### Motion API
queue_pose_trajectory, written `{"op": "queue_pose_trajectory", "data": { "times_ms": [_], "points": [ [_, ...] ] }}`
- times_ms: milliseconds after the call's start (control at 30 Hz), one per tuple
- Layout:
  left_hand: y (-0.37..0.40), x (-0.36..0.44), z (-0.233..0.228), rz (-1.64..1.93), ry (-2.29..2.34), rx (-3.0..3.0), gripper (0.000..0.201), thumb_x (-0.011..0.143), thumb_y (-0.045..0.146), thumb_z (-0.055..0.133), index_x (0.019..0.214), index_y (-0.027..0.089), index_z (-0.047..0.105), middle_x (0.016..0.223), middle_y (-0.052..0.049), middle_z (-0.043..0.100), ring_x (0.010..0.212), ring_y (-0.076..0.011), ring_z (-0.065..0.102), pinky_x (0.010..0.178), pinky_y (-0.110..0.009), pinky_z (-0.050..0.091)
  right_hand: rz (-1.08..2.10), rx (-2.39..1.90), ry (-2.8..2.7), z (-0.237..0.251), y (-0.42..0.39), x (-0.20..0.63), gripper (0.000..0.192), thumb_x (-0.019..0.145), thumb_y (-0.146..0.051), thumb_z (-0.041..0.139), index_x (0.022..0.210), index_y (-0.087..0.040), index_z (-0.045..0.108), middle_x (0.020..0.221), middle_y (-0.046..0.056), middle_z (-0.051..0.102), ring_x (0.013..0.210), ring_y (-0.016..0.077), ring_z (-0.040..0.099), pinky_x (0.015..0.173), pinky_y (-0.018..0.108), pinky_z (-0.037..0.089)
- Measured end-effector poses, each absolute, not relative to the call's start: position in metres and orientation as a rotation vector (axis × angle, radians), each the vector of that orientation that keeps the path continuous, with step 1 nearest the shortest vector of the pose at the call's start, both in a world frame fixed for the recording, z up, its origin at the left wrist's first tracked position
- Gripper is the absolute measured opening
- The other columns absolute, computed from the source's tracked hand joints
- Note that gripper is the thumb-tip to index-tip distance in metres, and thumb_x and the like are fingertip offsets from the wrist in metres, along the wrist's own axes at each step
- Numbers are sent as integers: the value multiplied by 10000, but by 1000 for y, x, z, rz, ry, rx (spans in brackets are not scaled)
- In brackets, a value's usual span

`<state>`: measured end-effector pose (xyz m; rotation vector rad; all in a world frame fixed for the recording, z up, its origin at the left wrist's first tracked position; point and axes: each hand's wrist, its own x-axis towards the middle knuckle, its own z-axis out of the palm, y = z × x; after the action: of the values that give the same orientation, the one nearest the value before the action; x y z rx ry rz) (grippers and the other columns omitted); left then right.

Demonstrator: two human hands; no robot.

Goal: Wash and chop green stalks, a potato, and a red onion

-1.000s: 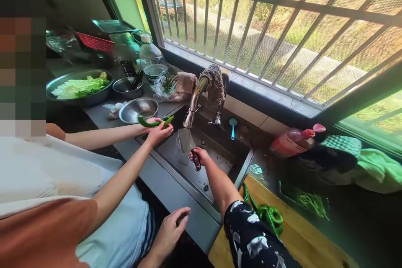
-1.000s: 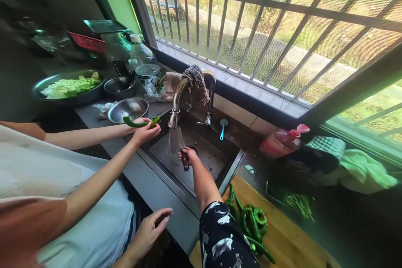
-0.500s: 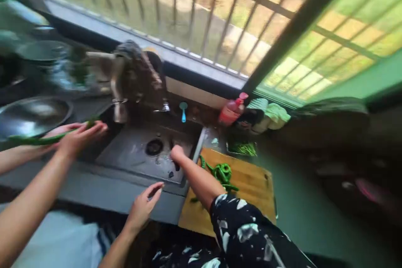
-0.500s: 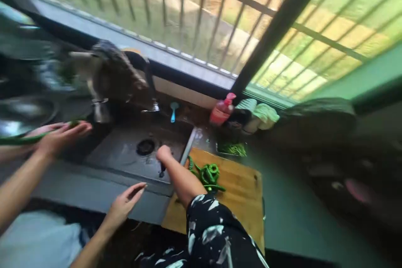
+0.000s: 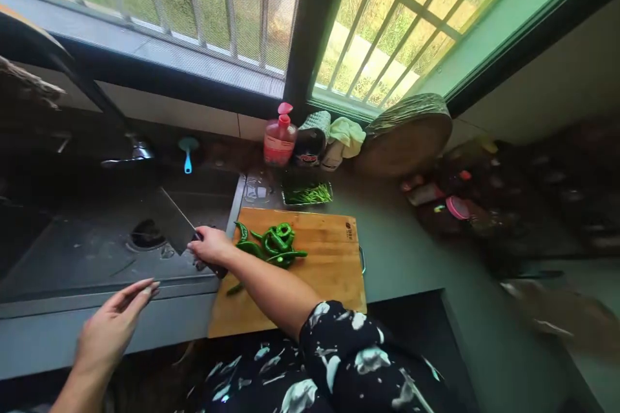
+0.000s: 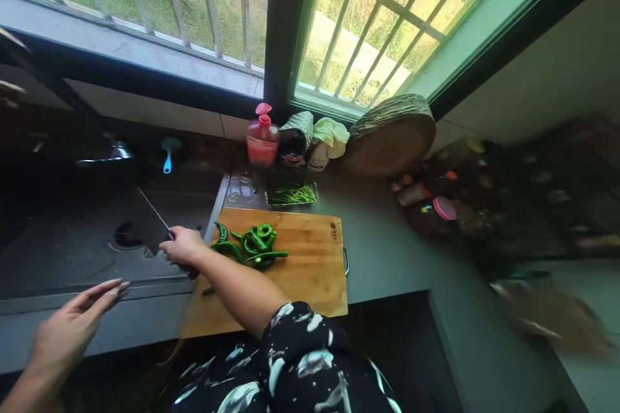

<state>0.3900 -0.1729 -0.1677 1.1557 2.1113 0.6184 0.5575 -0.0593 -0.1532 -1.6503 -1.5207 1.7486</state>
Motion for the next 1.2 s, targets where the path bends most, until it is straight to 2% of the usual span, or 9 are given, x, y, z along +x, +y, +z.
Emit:
{"op": "queue_pose_trajectory", "data": {
  "times_ms": [133,200,300,367,500,600,700,967,1200],
  "points": [
    [-171,441,-162,798,1956,905,474,638,543,594,969,205,618,792,69,728,897,-201,657,848,-354,491,1584,-1413,-1691,-115,-86,634,346,819,-198,541,1164,-222,552,617,-89,561,546,98,566,568,215,499],
    [-166,481,-150,815,1973,1106,447,668,536,567,960,202,626,885,13,724,874,-216,655,835,-370,502,1338,-1333,-1748,-97,-107,687,381,814,-216,556,1194,-241,549,807,-50,648,730,118,615,722,231,508],
    [-147,553,-133,772,1749,1599,344,733,498,503,832,210,663,930,-45,704,886,-225,636,845,-347,488,952,-1336,-1723,-83,-150,776,394,834,-235,527,1227,-210,549,1086,35,645,964,157,597,892,271,462],
    [-126,604,-129,676,1562,1824,314,778,447,467,794,206,668,887,-57,697,871,-218,627,832,-322,479,731,-1504,-1679,-88,-183,833,396,839,-231,512,1230,-185,557,1071,73,646,971,177,594,900,299,462],
    [-75,697,-147,316,1448,2119,303,846,306,410,931,183,674,987,-93,675,973,-228,582,894,-318,427,391,-1845,-1562,-125,-244,910,404,851,-201,447,1234,-139,562,1006,121,639,937,211,602,847,346,492],
    [-49,751,-166,116,1345,2226,310,853,247,395,1015,177,650,1075,-113,636,1038,-243,542,871,-325,418,285,-1976,-1493,-155,-278,932,428,851,-185,430,1262,-132,539,994,126,625,919,216,604,816,349,506],
    [-36,783,-177,29,1309,2238,273,839,228,398,926,176,652,1008,-115,628,972,-252,551,784,-327,429,297,-2002,-1466,-171,-298,938,438,857,-171,422,1285,-143,514,1021,123,613,957,206,598,831,332,504],
    [-26,803,-176,-73,1226,2297,246,827,167,378,777,166,619,940,-113,626,966,-235,542,805,-310,404,301,-2045,-1498,-173,-306,950,417,867,-171,399,1266,-153,518,1000,109,604,931,191,598,814,306,509],
    [-23,745,-128,112,1407,2159,250,842,265,419,886,190,653,931,-73,676,882,-206,599,788,-287,425,275,-2144,-1598,-193,-290,929,417,867,-182,383,1262,-134,506,1019,129,556,935,223,567,811,346,493]
  ]
}}
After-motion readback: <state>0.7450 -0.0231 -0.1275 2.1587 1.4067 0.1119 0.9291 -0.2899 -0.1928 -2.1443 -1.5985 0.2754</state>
